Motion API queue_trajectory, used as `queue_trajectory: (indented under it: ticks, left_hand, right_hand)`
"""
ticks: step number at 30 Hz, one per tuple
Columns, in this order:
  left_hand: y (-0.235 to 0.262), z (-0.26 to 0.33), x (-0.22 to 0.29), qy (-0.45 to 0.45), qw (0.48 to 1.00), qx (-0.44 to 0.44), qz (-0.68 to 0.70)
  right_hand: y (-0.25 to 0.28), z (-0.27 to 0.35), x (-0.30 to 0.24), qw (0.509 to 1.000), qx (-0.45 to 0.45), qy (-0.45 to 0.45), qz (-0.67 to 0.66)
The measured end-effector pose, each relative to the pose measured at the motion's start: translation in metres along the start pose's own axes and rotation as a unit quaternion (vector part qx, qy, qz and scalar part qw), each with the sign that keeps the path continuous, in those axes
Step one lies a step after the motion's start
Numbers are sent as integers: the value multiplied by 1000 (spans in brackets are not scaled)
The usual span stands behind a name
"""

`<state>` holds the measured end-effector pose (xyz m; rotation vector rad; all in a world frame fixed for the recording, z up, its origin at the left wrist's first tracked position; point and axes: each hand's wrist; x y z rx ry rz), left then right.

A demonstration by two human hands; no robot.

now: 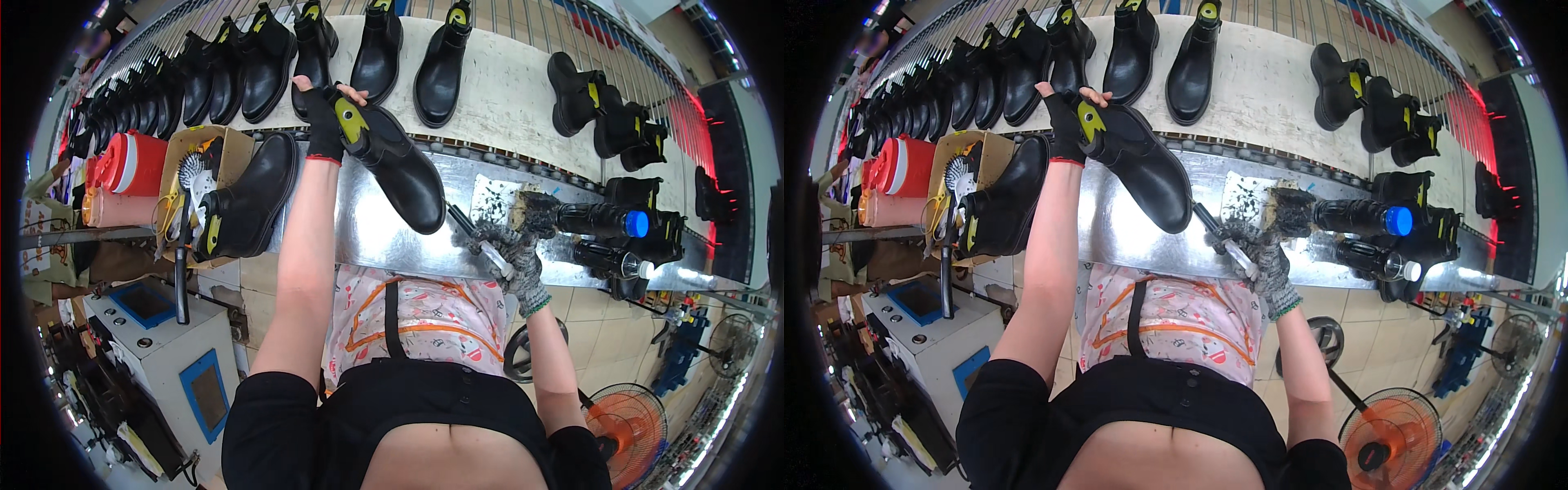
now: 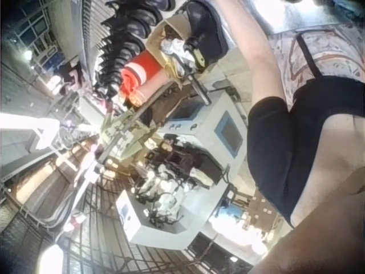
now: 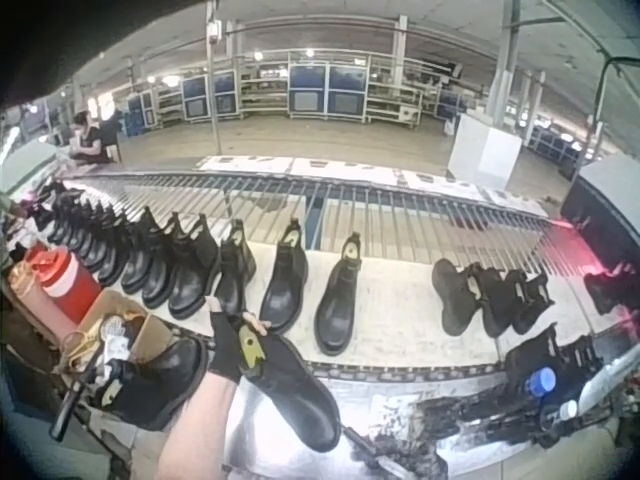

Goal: Using a brush, chemical solution from a bottle, and a scraper tool to clean and prep black work boots on an assembly line.

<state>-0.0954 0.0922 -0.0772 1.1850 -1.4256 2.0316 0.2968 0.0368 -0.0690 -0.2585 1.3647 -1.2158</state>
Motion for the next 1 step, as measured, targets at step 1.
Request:
queue_trajectory:
  ticks: [1]
  left_hand:
    - [-1, 2, 1, 0, 1000, 0, 0]
  right_hand:
    - [8, 1, 4, 1000, 7, -7, 1]
Point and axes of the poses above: each hand's wrist, its own z-axis away from the middle knuckle, its own y-axis out of the back of the hand, x = y × z, and after that the axes turned 4 degrees about -x, right-handed
